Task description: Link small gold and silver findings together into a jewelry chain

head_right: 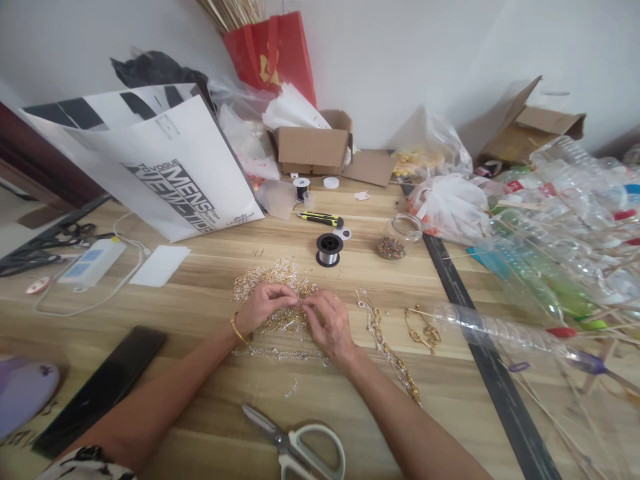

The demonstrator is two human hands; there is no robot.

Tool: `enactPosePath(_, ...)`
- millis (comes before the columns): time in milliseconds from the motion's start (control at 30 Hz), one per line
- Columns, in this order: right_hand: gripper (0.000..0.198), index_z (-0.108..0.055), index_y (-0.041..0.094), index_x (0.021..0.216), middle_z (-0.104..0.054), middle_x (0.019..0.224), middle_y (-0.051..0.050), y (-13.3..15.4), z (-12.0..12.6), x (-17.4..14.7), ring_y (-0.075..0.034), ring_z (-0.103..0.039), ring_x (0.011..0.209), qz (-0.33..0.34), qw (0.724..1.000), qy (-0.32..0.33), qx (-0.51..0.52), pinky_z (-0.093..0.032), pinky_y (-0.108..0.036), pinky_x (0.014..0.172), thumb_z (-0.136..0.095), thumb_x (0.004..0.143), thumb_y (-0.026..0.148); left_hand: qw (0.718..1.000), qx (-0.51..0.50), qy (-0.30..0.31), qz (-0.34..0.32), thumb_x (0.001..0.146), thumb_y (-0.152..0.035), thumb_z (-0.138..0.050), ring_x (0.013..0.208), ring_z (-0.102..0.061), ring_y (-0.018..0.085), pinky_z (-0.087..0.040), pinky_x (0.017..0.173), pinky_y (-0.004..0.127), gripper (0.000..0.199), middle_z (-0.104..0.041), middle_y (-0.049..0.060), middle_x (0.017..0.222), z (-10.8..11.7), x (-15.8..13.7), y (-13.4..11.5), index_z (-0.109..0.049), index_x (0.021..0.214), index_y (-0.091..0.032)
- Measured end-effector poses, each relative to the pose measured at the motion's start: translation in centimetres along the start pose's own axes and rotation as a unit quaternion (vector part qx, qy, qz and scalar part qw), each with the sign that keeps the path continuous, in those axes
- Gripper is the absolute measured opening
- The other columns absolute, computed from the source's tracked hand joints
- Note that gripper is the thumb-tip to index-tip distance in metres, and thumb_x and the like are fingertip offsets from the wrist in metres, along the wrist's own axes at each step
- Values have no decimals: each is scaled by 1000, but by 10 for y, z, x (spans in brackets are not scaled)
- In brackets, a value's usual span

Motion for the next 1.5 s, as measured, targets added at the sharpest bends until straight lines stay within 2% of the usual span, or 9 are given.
enactPosePath(167, 8, -59, 20, 89, -63, 83, -5, -1, -1, 0, -17, -58, 78, 1, 1000, 6, -4, -48, -32, 69, -51, 89, 18, 1000, 9, -3, -3, 72, -30, -70, 64, -60, 13, -48, 65, 23, 19, -68, 3, 66, 0, 0, 2, -68, 70, -10)
enactPosePath(433, 7, -58, 20, 89, -62, 81, -5, 1, 1, 2, -18, -58, 77, -20, 1000, -2, 14, -48, -32, 68, -51, 89, 19, 995, 95, -16, -27, 76, -29, -66, 66, -59, 13, -46, 65, 23, 17, -68, 4, 70, -2, -2, 0, -69, 75, -12)
enactPosePath(633, 11, -60, 21, 95, -63, 90, -7, 0, 0, 2, -19, -59, 85, -14, 1000, 12, 20, -50, -34, 75, -52, 89, 19, 987, 148, -14, -63, 79, -30, -62, 65, -57, 13, -45, 64, 23, 19, -67, 3, 70, -4, -2, -2, -68, 75, -12)
enactPosePath(1000, 10, -59, 20, 88, -63, 82, -5, 0, 2, 3, -18, -58, 78, -34, 999, 6, 19, -47, -32, 70, -49, 90, 20, 981, 182, 4, -63, 82, -30, -58, 66, -58, 14, -44, 64, 24, 21, -68, 4, 73, -7, -2, -2, -69, 79, -13)
enactPosePath(1067, 10, -58, 20, 86, -62, 81, -4, -3, 3, 3, -18, -57, 76, -58, 998, -10, 30, -47, -32, 69, -49, 90, 21, 971, 221, -13, -88, 82, -28, -59, 68, -57, 15, -44, 67, 26, 18, -68, 4, 73, -9, -1, -3, -69, 77, -14)
enactPosePath(1167, 10, -56, 20, 85, -60, 79, -3, -10, 4, 2, -17, -57, 74, -96, 993, -47, 48, -46, -31, 68, -49, 90, 24, 940, 303, -36, -149, 80, -24, -62, 76, -55, 17, -42, 75, 31, 12, -67, 5, 74, -14, -1, -5, -69, 74, -16)
enactPosePath(1300, 10, -56, 19, 83, -59, 77, -3, -15, 3, 1, -17, -56, 74, -113, 990, -68, 57, -46, -30, 68, -49, 89, 25, 902, 376, -17, -211, 81, -21, -61, 86, -50, 20, -41, 80, 34, 11, -65, 6, 77, -21, -2, -4, -70, 77, -17)
enactPosePath(1500, 10, -56, 19, 83, -59, 77, -2, -15, 3, 2, -16, -56, 73, -107, 990, -65, 63, -45, -30, 69, -49, 89, 24, 863, 445, 13, -240, 86, -24, -55, 91, -45, 21, -40, 85, 35, 17, -61, 7, 81, -27, -4, -3, -69, 80, -15)
Point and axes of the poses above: each hand's wrist, its own x-axis towards the middle knuckle, its own z-axis out of the back of the hand, y = z × x, the point moved 3 cm from there along x, towards the middle knuckle
